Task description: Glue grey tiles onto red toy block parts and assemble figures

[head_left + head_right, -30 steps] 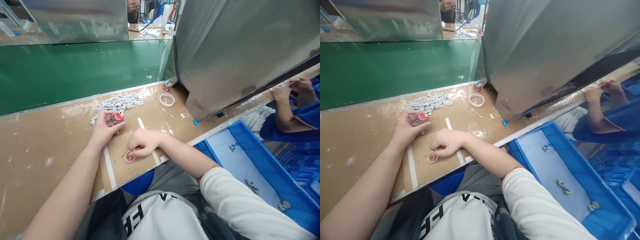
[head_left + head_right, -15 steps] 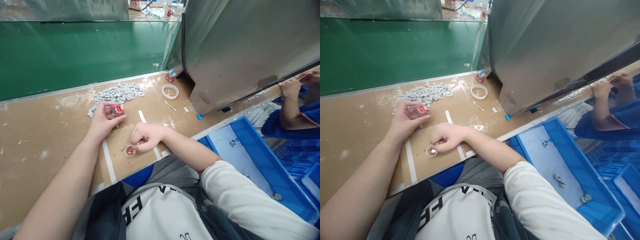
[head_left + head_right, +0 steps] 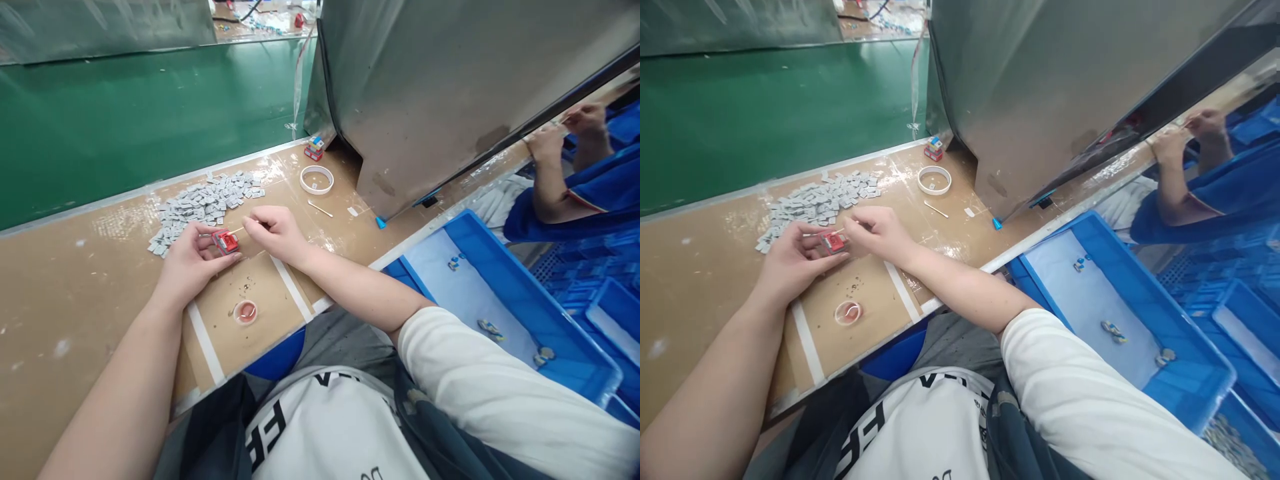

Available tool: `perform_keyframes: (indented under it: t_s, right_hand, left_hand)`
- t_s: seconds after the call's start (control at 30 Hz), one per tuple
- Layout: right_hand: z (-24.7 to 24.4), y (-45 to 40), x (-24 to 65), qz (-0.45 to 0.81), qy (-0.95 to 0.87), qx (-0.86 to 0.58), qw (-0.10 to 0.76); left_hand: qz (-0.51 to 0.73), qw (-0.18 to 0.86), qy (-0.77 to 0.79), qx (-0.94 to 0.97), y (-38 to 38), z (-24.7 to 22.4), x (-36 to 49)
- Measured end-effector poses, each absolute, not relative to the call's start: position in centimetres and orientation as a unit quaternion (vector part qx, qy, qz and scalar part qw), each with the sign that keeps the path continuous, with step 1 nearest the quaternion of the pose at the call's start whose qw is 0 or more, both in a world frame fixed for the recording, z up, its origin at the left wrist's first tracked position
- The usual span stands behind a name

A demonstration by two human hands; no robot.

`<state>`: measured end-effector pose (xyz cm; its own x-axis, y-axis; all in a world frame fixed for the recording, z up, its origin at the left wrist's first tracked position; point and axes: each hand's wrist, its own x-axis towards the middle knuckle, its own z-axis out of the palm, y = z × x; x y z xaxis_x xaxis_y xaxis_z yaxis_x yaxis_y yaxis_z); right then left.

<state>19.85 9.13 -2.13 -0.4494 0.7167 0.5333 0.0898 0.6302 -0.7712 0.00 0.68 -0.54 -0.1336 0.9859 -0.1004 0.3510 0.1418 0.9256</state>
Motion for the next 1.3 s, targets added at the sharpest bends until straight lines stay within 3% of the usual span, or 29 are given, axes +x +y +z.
perform_keyframes:
  t_s: [1.3]
  right_hand:
    - [-2.41, 8.97, 19.54, 0.397, -0.785, -0.225, 0.418]
  left_hand:
    - [0.396, 0.382, 0.640, 0.536, 0.79, -1.18, -0.24]
